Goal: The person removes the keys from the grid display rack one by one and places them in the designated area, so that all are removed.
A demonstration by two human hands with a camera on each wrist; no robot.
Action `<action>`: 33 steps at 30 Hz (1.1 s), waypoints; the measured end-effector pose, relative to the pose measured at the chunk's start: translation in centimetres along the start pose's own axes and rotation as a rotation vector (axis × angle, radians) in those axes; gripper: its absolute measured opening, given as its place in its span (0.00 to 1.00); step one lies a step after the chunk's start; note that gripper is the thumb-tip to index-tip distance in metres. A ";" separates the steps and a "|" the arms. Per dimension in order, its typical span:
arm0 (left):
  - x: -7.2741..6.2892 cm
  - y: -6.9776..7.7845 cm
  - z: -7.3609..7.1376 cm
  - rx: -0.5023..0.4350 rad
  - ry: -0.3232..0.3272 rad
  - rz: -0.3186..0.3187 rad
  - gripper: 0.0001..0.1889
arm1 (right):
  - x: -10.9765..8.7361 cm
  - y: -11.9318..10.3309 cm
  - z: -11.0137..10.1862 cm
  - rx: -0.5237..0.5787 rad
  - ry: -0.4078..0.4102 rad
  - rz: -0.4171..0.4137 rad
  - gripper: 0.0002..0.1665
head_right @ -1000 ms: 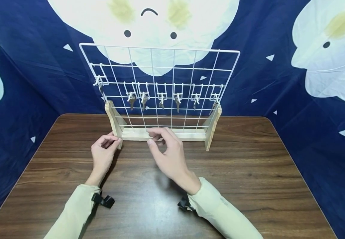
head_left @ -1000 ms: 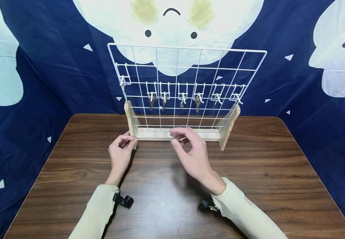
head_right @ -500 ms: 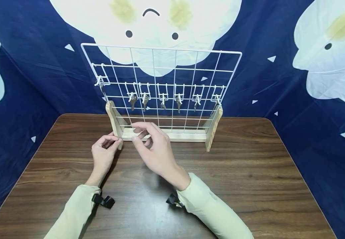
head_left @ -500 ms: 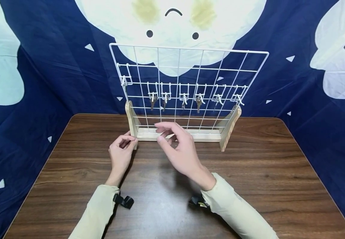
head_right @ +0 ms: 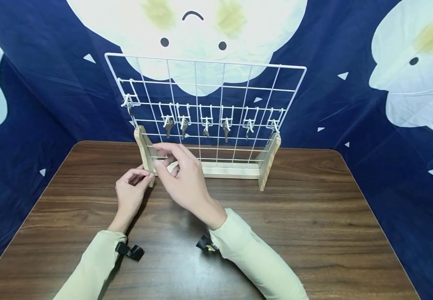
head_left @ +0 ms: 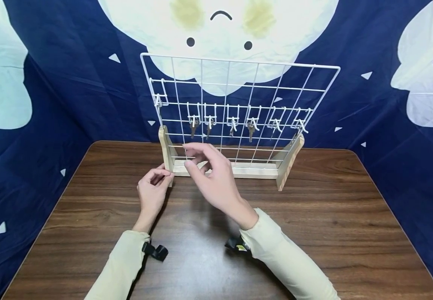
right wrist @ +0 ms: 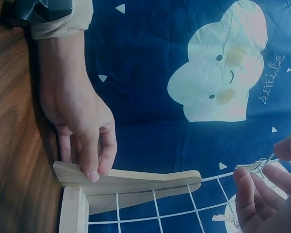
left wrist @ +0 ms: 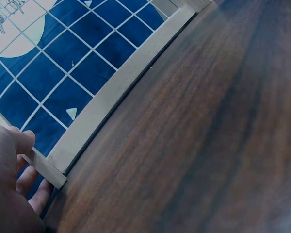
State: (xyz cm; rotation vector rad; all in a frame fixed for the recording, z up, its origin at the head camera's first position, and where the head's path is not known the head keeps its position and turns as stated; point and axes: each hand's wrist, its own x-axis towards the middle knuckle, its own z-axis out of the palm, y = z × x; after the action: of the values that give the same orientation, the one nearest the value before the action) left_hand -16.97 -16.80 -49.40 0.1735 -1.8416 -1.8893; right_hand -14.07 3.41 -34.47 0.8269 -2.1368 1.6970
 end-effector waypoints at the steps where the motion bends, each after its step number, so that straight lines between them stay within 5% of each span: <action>1: 0.0 0.0 0.0 0.000 0.002 -0.001 0.06 | 0.2 0.0 0.1 0.000 0.003 0.001 0.21; 19: 0.0 0.0 0.0 0.000 0.005 0.007 0.05 | 2.3 -0.4 1.8 0.032 -0.008 0.009 0.28; 33: 0.0 0.0 0.0 0.022 -0.004 0.006 0.05 | 3.2 -0.4 2.8 -0.041 -0.004 -0.035 0.30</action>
State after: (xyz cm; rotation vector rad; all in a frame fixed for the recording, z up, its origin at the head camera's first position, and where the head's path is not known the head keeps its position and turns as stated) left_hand -16.94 -16.82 -49.40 0.1716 -1.8635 -1.8672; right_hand -16.03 -0.15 -33.13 0.8521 -2.1398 1.6296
